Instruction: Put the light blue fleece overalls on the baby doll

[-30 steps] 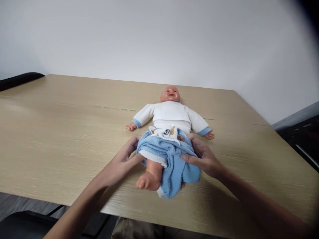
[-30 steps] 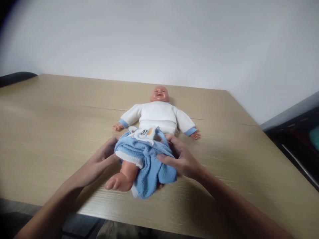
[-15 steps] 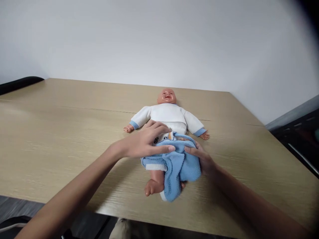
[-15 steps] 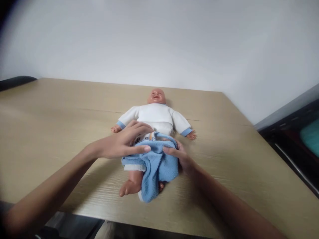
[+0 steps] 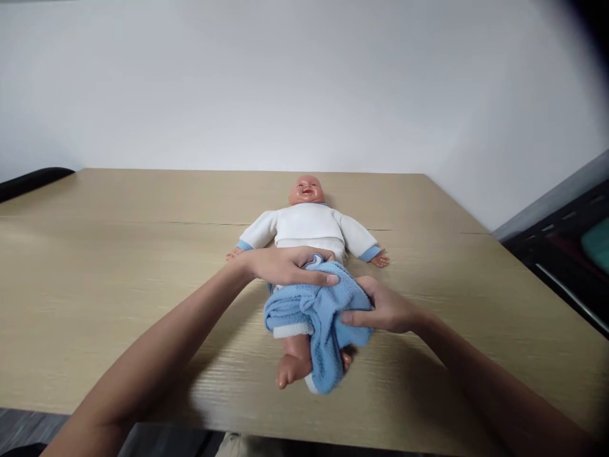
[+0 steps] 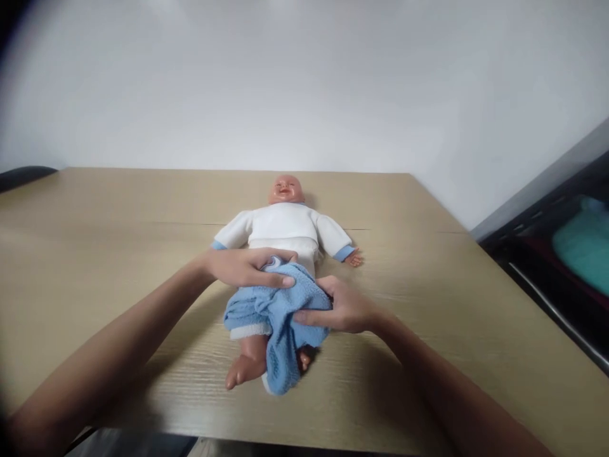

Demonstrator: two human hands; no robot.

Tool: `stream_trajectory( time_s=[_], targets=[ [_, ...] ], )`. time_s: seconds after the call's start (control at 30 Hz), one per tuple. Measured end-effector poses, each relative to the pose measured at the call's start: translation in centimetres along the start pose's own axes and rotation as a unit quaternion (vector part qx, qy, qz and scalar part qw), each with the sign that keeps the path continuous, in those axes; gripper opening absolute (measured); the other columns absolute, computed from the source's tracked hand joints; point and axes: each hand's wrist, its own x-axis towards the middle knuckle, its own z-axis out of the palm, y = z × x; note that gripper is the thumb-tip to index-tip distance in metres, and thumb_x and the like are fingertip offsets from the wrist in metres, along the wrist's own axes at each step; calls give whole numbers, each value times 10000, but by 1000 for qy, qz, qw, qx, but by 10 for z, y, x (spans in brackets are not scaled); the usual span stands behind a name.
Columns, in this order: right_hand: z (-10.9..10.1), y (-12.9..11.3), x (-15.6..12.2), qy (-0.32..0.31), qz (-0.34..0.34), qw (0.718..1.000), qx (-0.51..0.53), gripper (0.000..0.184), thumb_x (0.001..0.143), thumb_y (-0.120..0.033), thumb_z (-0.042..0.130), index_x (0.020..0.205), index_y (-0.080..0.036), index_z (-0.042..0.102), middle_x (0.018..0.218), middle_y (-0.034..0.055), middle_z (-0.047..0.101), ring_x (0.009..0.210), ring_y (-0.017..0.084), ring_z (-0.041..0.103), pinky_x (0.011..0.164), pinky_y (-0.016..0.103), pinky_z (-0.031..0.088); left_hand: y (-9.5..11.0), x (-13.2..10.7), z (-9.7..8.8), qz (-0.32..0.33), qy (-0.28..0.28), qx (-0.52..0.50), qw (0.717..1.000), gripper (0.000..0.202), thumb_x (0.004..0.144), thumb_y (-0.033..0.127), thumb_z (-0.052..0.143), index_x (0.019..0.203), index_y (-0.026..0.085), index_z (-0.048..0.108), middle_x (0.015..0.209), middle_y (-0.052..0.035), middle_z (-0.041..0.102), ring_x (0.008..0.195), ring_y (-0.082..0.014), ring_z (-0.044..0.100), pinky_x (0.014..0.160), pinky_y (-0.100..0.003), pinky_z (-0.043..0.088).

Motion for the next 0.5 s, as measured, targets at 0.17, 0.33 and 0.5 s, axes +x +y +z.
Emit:
stream_trajectory(
  time_s=[0.17,0.33,0.5],
  targets=[
    [4,-4,-1,48,-47,992,104,376,910,-471,864,1122,-181,754,908,-3,678,741,127,599,677,217,488,-4,3,1,-11,-50,5,999,392,932,529,812,1169,227,731,1130,-40,756,1028,-240,712,849,-289,567],
    [6,-14,-2,73,-36,978,192,444,959,-536,802,1220,-183,736,919,9,680,742,124,605,683,213,495,-6,-1,0,6,-100,-23,995,321,880,460,879,1055,216,768,1036,-37,770,950,-245,723,819,-310,587],
    [0,-30,-9,-38,-13,998,45,498,900,-483,868,1280,-199,716,1064,34,719,932,197,669,807,276,549,-4,-5,3,61,-39,-21,997,269,985,455,779,1109,216,763,1112,-57,722,1035,-235,683,935,-323,563]
  ],
)
